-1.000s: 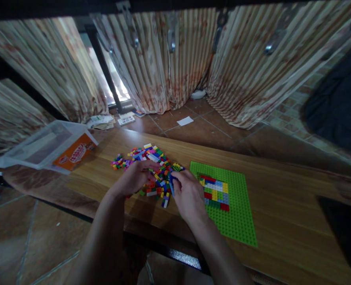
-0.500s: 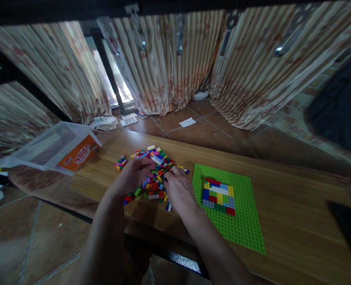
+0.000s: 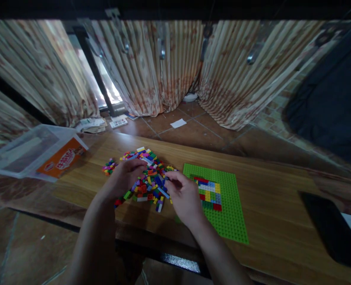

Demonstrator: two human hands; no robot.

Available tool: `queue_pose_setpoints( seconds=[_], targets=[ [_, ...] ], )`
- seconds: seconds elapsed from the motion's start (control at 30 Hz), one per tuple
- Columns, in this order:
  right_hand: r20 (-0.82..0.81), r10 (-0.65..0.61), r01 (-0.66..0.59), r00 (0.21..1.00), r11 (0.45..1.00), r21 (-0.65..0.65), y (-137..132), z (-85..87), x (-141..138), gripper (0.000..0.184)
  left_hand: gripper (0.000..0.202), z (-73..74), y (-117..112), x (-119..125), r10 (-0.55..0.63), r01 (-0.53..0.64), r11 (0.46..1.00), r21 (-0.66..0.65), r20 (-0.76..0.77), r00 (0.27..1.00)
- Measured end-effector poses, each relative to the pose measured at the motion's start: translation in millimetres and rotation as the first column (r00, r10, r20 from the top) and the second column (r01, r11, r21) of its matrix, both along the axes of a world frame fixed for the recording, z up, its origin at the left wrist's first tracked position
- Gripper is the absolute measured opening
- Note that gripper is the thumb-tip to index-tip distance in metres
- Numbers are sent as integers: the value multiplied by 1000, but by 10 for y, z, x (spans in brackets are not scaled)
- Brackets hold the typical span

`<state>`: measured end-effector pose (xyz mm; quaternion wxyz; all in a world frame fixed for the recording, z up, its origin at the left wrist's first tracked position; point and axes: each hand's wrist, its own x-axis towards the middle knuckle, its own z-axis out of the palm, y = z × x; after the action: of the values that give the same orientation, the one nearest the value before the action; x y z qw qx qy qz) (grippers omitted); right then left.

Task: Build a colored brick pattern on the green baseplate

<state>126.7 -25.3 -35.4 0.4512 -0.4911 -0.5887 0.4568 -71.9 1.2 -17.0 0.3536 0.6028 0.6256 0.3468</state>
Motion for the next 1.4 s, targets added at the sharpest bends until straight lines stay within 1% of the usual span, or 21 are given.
queue_pose_setpoints(
  seconds=[0.07, 0.17, 0.27, 0.37, 0.4, 0.5, 0.57, 0.67, 0.73, 0.8, 0.87, 0.9, 0.97, 1.07, 1.23, 1.3, 1.4],
  targets=[
    [-26, -60, 58, 998, 996, -66, -65, 42, 185, 23, 25, 19, -2, 74, -19, 20, 999, 29, -26, 999],
    [10, -176, 176, 984, 977, -119, -128, 83, 471, 24, 25, 18, -8, 240, -66, 67, 996, 64, -26, 998],
    [35, -277, 280, 960, 951, -129, -130, 78, 711, 27, 25, -12, -21, 433, -136, 134, 989, 57, 25, 990],
    [40, -337, 339, 941, 934, -112, -95, 71, 890, 30, 23, -42, -21, 567, -214, 212, 975, 62, 33, 976],
    [48, -346, 349, 937, 931, -105, -84, 75, 936, 30, 22, -48, -14, 588, -211, 209, 976, 67, 38, 977],
    [73, -356, 361, 932, 928, -87, -74, 89, 1015, 31, 22, -56, 16, 586, -133, 129, 989, 67, 61, 989],
    [83, -335, 342, 938, 935, -91, -98, 77, 1001, 31, 22, -63, 31, 550, -102, 100, 992, 76, 32, 994],
    [136, -217, 229, 967, 970, -79, -177, 8, 878, 28, 21, -91, 29, 494, -104, 117, 989, 90, -138, 985],
    [214, -126, 128, 969, 992, 9, -238, -55, 757, 24, 22, -114, 18, 477, -92, 120, 989, 84, -276, 957],
    [323, -60, 19, 944, 991, 129, -281, -117, 642, 20, 26, -121, 8, 483, -90, 123, 990, 66, -372, 924],
    [434, -36, -60, 900, 977, 205, -297, -174, 554, 20, 29, -107, 0, 511, -100, 131, 991, 43, -432, 896],
    [480, -40, -79, 876, 971, 225, -296, -199, 522, 21, 29, -95, -3, 530, -111, 140, 990, 29, -455, 883],
    [543, -65, -87, 837, 965, 249, -283, -242, 477, 22, 29, -69, -9, 572, -139, 163, 987, 7, -493, 859],
    [574, -102, -79, 812, 956, 282, -264, -283, 427, 21, 26, -46, -21, 623, -171, 194, 981, -11, -520, 837],
    [609, -122, -81, 784, 952, 295, -275, -301, 342, 20, 26, -29, -39, 644, -152, 148, 988, -52, -541, 827],
    [607, -110, -89, 787, 954, 288, -284, -294, 326, 21, 30, -23, -39, 633, -173, 155, 985, -80, -542, 822],
    [559, -79, -103, 826, 953, 287, -292, -281, 336, 23, 36, -28, -33, 604, -200, 178, 980, -93, -532, 823]
  ],
)
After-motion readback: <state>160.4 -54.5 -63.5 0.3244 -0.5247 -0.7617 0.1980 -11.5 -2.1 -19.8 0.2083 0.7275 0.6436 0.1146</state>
